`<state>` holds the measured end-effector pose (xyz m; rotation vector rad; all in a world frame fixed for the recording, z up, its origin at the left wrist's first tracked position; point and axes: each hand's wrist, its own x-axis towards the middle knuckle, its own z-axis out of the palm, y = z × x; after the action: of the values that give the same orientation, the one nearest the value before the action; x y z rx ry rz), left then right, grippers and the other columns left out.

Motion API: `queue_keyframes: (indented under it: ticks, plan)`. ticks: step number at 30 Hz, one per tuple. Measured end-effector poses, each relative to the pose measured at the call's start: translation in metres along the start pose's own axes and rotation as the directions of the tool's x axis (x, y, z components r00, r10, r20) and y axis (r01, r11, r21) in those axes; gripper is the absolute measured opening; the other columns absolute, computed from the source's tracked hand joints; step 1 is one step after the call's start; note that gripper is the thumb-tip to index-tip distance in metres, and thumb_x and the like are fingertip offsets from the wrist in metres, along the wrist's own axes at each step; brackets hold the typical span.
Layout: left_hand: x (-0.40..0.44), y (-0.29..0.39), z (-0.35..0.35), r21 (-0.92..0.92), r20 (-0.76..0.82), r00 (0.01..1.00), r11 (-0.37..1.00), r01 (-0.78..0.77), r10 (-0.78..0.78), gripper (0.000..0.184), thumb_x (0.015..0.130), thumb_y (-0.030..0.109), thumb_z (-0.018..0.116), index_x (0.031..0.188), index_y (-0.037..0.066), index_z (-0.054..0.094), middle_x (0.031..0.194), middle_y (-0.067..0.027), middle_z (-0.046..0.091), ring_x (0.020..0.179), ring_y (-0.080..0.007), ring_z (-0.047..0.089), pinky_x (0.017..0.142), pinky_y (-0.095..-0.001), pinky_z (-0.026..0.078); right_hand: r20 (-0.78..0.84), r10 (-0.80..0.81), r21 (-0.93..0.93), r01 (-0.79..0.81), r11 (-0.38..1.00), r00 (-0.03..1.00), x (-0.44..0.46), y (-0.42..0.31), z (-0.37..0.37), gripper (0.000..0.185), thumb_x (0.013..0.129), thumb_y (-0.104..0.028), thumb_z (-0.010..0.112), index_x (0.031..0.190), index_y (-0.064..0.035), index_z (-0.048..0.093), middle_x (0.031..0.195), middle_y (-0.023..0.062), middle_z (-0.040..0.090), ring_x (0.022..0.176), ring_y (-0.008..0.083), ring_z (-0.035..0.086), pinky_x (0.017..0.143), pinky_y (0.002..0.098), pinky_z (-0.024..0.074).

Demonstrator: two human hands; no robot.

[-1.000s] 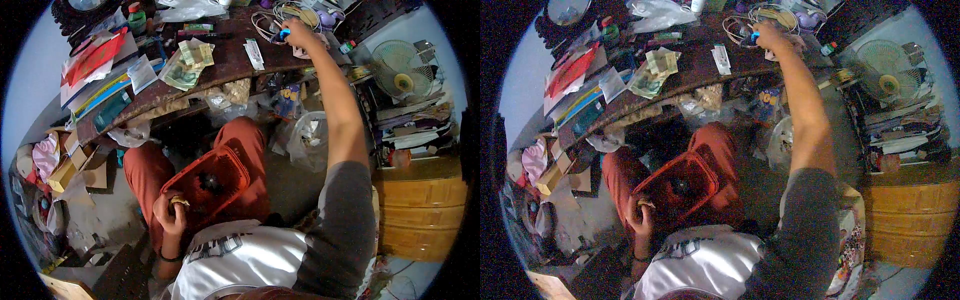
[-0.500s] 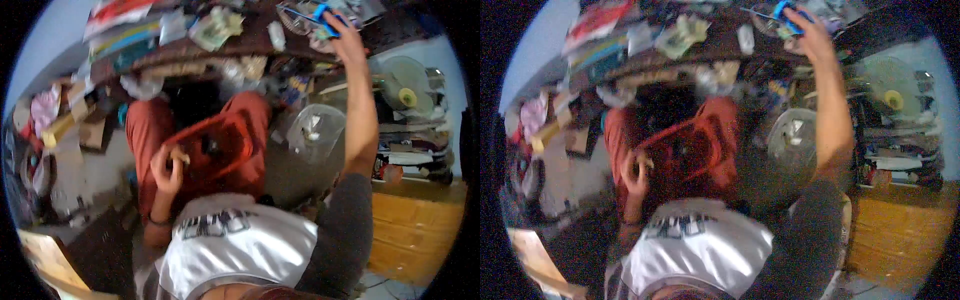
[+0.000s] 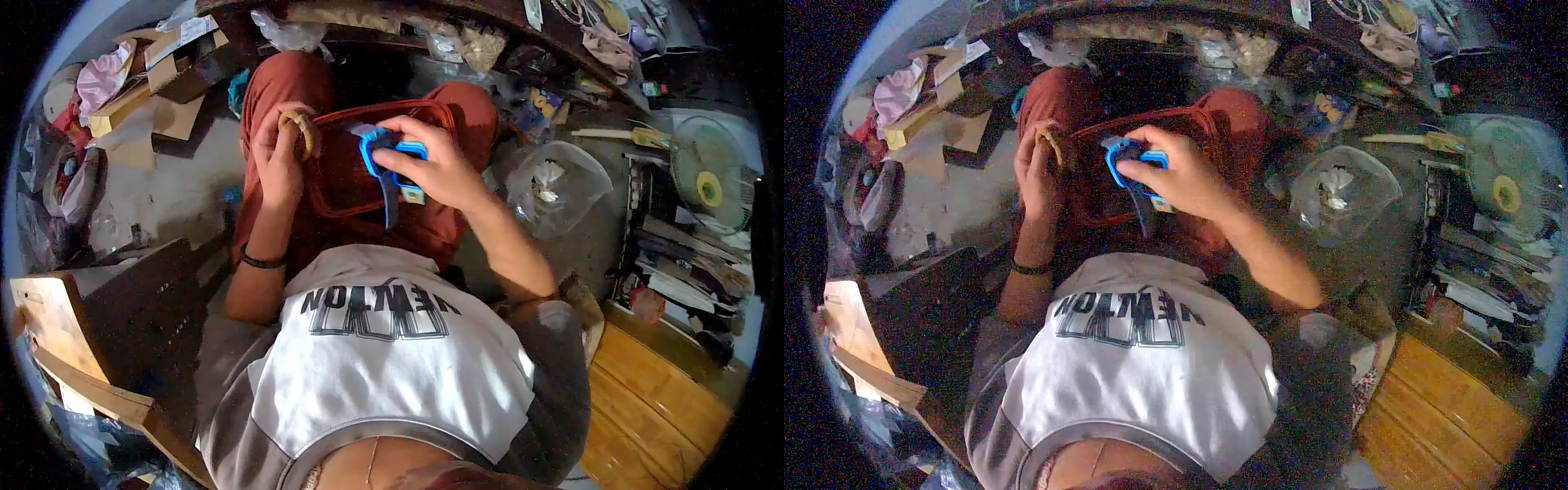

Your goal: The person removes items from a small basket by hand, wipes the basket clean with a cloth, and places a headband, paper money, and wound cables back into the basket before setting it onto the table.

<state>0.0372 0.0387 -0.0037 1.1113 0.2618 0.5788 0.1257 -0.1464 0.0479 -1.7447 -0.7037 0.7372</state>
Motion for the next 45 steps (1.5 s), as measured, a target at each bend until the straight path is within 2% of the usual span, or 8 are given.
queue_keyframes:
  ticks: [5, 10, 14, 17, 26, 35, 42, 45]
  plan:
    - [0.003, -0.004, -0.004, -0.078, -0.055, 0.997, 0.996, 0.05, -0.054, 0.021, 0.099, 0.015, 0.042, 0.098, 0.001, 0.058, 0.067, -0.0021, 0.054, 0.057, -0.0086, 0.048, 0.053, -0.0211, 0.037, 0.032, 0.365, 0.48, -0.334, 0.811, 0.931, 0.022, 0.041, 0.039, 0.036, 0.09, -0.019, 0.064, 0.119, -0.0004, 0.058, 0.108, 0.0037, 0.063, 0.098, 0.0108, 0.057, 0.086, 0.0259, 0.0462]
    - [0.002, -0.013, -0.01, -0.09, -0.023, 0.997, 0.994, 0.065, -0.067, 0.019, 0.098, 0.013, 0.043, 0.098, 0.002, 0.058, 0.07, -0.0014, 0.055, 0.058, -0.0073, 0.048, 0.053, -0.0198, 0.035, 0.182, 0.355, 0.426, -0.399, 0.812, 0.917, 0.018, 0.056, 0.048, 0.042, 0.092, -0.015, 0.058, 0.131, -0.0007, 0.05, 0.119, 0.008, 0.06, 0.111, 0.0143, 0.052, 0.095, 0.0291, 0.0413]
    - [-0.001, -0.005, -0.005, 0.059, -0.032, 0.999, 0.998, 0.033, -0.031, 0.016, 0.095, 0.006, 0.044, 0.1, 0.001, 0.058, 0.077, -0.0014, 0.059, 0.062, -0.0068, 0.051, 0.056, -0.0193, 0.039, 0.031, 0.055, -0.274, -0.044, 0.961, 0.998, 0.005, 0.051, 0.038, 0.046, 0.091, -0.01, 0.056, 0.133, 0.0028, 0.045, 0.125, 0.0161, 0.059, 0.115, 0.0203, 0.055, 0.097, 0.0326, 0.0412]
    - [-0.002, 0.007, -0.001, 0.316, 0.062, 0.998, 0.949, -0.023, 0.003, 0.017, 0.093, 0.002, 0.045, 0.104, 0.0, 0.058, 0.082, -0.0044, 0.063, 0.066, -0.0098, 0.057, 0.06, -0.0215, 0.043, 0.229, 0.151, -0.221, -0.1, 0.97, 0.962, -0.002, 0.06, 0.03, 0.041, 0.09, -0.007, 0.055, 0.13, 0.0013, 0.049, 0.12, 0.0181, 0.061, 0.109, 0.0232, 0.06, 0.094, 0.0328, 0.0438]
    - [-0.014, 0.023, -0.003, 0.748, 0.576, 0.816, 0.442, -0.495, -0.06, 0.022, 0.085, 0.011, 0.059, 0.106, 0.004, 0.061, 0.09, -0.0182, 0.065, 0.071, -0.0353, 0.063, 0.058, -0.0417, 0.049, -0.01, 0.067, -0.201, -0.068, 0.977, 0.998, -0.017, 0.063, 0.014, 0.028, 0.094, -0.006, 0.051, 0.121, 0.0014, 0.056, 0.102, 0.0107, 0.068, 0.09, 0.015, 0.064, 0.08, 0.0276, 0.0501]
    - [-0.023, 0.013, 0.001, 0.838, 0.544, 0.829, 0.03, -0.545, -0.133, 0.019, 0.079, 0.014, 0.063, 0.097, 0.009, 0.063, 0.087, -0.0085, 0.063, 0.064, -0.0277, 0.062, 0.054, -0.0361, 0.05, -0.251, -0.175, -0.346, 0.08, 0.935, 0.952, -0.035, 0.024, -0.011, 0.019, 0.091, -0.006, 0.058, 0.108, 0.0, 0.063, 0.099, 0.0105, 0.068, 0.081, 0.0159, 0.066, 0.071, 0.0262, 0.0509]
    - [-0.024, 0.029, -0.005, 0.892, 0.41, 0.9, 0.142, -0.43, 0.151, 0.022, 0.078, 0.015, 0.072, 0.096, 0.007, 0.062, 0.088, -0.0099, 0.059, 0.073, -0.0303, 0.06, 0.058, -0.0396, 0.048, -0.295, -0.444, -0.608, 0.193, 0.771, 0.846, -0.03, 0.039, -0.027, 0.014, 0.087, -0.001, 0.059, 0.1, 0.0005, 0.064, 0.099, 0.0115, 0.066, 0.089, 0.0239, 0.065, 0.075, 0.03, 0.0509]
    - [-0.012, 0.011, -0.011, 0.868, 0.427, 0.779, 0.033, -0.495, 0.459, 0.025, 0.078, 0.014, 0.071, 0.099, 0.004, 0.061, 0.095, -0.0148, 0.06, 0.081, -0.0359, 0.059, 0.065, -0.0421, 0.049, -0.331, -0.48, -0.636, 0.183, 0.75, 0.813, -0.024, 0.044, -0.031, 0.014, 0.086, -0.002, 0.059, 0.1, 0.0003, 0.064, 0.103, 0.0113, 0.063, 0.095, 0.0271, 0.062, 0.083, 0.0338, 0.0489]
